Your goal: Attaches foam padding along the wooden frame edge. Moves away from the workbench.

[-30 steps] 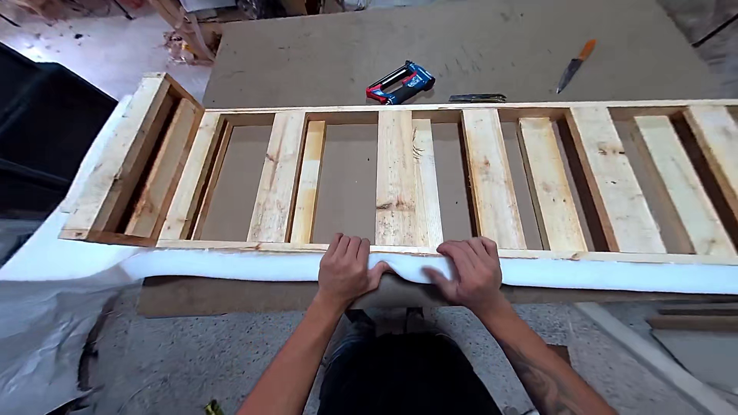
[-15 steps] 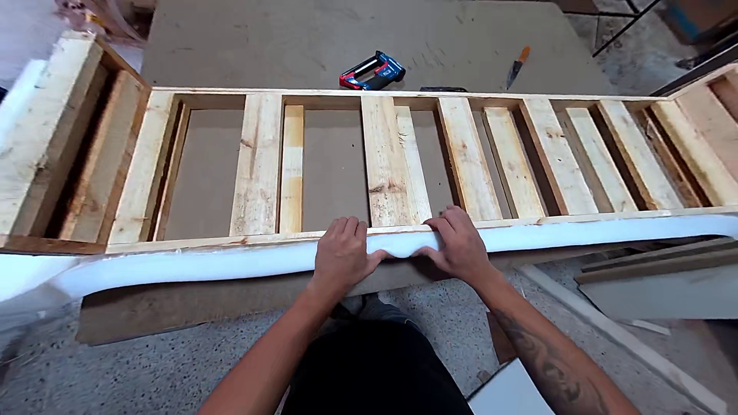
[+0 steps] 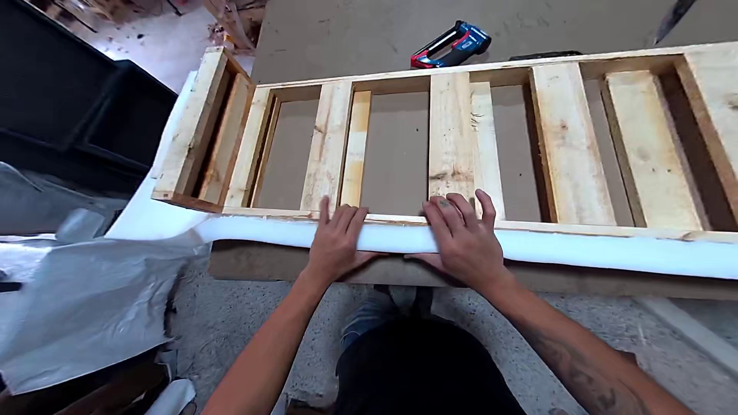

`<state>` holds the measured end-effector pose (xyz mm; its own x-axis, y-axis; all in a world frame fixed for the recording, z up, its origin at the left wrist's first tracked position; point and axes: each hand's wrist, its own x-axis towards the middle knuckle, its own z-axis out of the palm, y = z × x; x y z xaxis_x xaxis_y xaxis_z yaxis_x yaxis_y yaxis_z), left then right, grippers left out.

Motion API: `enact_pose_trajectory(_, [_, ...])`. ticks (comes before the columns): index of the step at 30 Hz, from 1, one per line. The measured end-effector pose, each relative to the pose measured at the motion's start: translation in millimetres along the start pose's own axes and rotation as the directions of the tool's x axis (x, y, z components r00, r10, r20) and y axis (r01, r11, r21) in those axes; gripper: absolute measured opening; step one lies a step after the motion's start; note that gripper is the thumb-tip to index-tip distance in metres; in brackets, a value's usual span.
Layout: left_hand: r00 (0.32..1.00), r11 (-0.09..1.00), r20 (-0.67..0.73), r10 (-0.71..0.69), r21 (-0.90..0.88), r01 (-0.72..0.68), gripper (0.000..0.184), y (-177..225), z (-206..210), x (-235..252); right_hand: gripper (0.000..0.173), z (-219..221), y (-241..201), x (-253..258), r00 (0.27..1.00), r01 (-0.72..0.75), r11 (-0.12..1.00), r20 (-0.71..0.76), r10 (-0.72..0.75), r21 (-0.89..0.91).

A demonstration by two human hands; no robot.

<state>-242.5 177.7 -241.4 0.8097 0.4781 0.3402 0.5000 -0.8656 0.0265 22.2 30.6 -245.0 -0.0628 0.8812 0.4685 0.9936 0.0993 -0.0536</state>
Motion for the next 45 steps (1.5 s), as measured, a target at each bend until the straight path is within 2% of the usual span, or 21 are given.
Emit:
enact_pose_trajectory(3, [0.994,0.994,-0.075,0.082,-0.059,-0.087,0.08,-8,8,8,0.081,3,0,4,0.997,0.078,0.997,0.022,-0.077,-0.026])
enact_pose_trajectory(6, [0.978,0.997,-0.205,0.029,-0.067,-0.044,0.063,-4,17,13,0.06,9,5,9,0.99,0.135,0.99,-0.045,-0.133,0.051])
enact_pose_trajectory(9, [0.972,0.994,-0.23,-0.055,-0.105,0.031,0.048,0,14,17,0.056,8,3,10,0.994,0.11,0.99,-0.037,-0.107,0.084])
enact_pose_trajectory(13, [0.983,0.993,-0.16,-0.09,-0.089,0.076,0.036,6,11,20,0.053,6,-9,11,0.999,0.042,0.995,-0.007,-0.041,0.096])
enact_pose_trajectory(15, [0.988,0.99,-0.103,-0.114,-0.089,0.105,0.042,10,5,19,0.053,3,-15,13,1.0,0.005,0.996,0.014,-0.006,0.086])
enact_pose_trajectory(16, [0.991,0.988,-0.053,-0.126,-0.098,0.12,0.051,11,-1,16,0.059,-1,-20,15,0.999,-0.023,0.997,0.046,0.02,0.072])
enact_pose_trajectory(18, [0.989,0.981,0.088,-0.115,-0.149,0.127,0.076,9,-11,7,0.081,-10,-34,18,0.992,-0.068,0.996,0.114,0.062,0.052])
enact_pose_trajectory(19, [0.99,0.976,0.114,-0.088,-0.189,0.108,0.084,5,-12,3,0.09,-10,-40,21,0.99,-0.071,0.996,0.124,0.064,0.052])
enact_pose_trajectory(20, [0.993,0.973,0.106,-0.058,-0.216,0.079,0.083,0,-11,1,0.088,-6,-44,23,0.992,-0.061,0.996,0.111,0.054,0.062])
enact_pose_trajectory(23, [0.999,0.972,-0.037,-0.021,-0.234,0.011,0.049,-2,2,6,0.054,9,-46,29,0.999,-0.039,0.992,0.016,0.037,0.118])
enact_pose_trajectory(25, [0.997,0.976,-0.077,-0.029,-0.216,0.012,0.044,-5,1,9,0.052,7,-52,38,0.997,-0.076,0.99,0.034,0.072,0.118])
enact_pose_trajectory(26, [0.997,0.973,-0.064,-0.04,-0.229,0.024,0.052,-7,-3,4,0.059,1,-61,39,0.993,-0.104,0.988,0.064,0.097,0.114])
enact_pose_trajectory(27, [0.998,0.969,-0.034,-0.059,-0.242,0.049,0.067,-11,-9,-6,0.072,-4,-73,40,0.988,-0.131,0.985,0.091,0.121,0.109])
enact_pose_trajectory(29, [0.987,0.958,0.003,-0.159,-0.243,0.155,0.095,-31,-24,-29,0.105,-5,-99,46,0.985,-0.132,0.986,0.122,0.119,0.102])
enact_pose_trajectory(30, [0.977,0.95,0.012,-0.212,-0.231,0.209,0.104,-49,-30,-38,0.112,4,-111,53,0.988,-0.113,0.99,0.112,0.103,0.086])
enact_pose_trajectory(33, [0.971,0.96,0.019,-0.239,-0.141,0.24,0.118,-95,-29,-56,0.099,40,-133,66,0.997,-0.061,0.998,0.036,0.061,0.001])
enact_pose_trajectory(35, [0.985,0.984,-0.079,-0.154,-0.097,0.146,0.109,-111,-15,-57,0.084,57,-130,73,0.998,-0.041,0.997,-0.05,0.038,-0.062])
enact_pose_trajectory(37, [0.982,0.992,-0.164,-0.094,-0.103,0.078,0.088,-118,-9,-50,0.077,65,-127,76,0.995,-0.055,0.995,-0.091,0.047,-0.088])
enact_pose_trajectory(40, [0.971,0.988,-0.203,-0.129,-0.107,0.109,0.064,-116,-11,-37,0.064,67,-127,84,0.988,-0.091,0.995,-0.127,0.085,-0.041])
enact_pose_trajectory(42, [0.972,0.984,-0.175,-0.159,-0.111,0.141,0.063,-113,-15,-35,0.059,59,-130,89,0.992,-0.115,0.993,-0.046,0.116,0.026])
enact_pose_trajectory(45, [0.98,0.974,-0.047,-0.194,-0.126,0.187,0.079,-109,-23,-41,0.075,35,-135,87,0.978,-0.15,0.983,0.165,0.131,0.11])
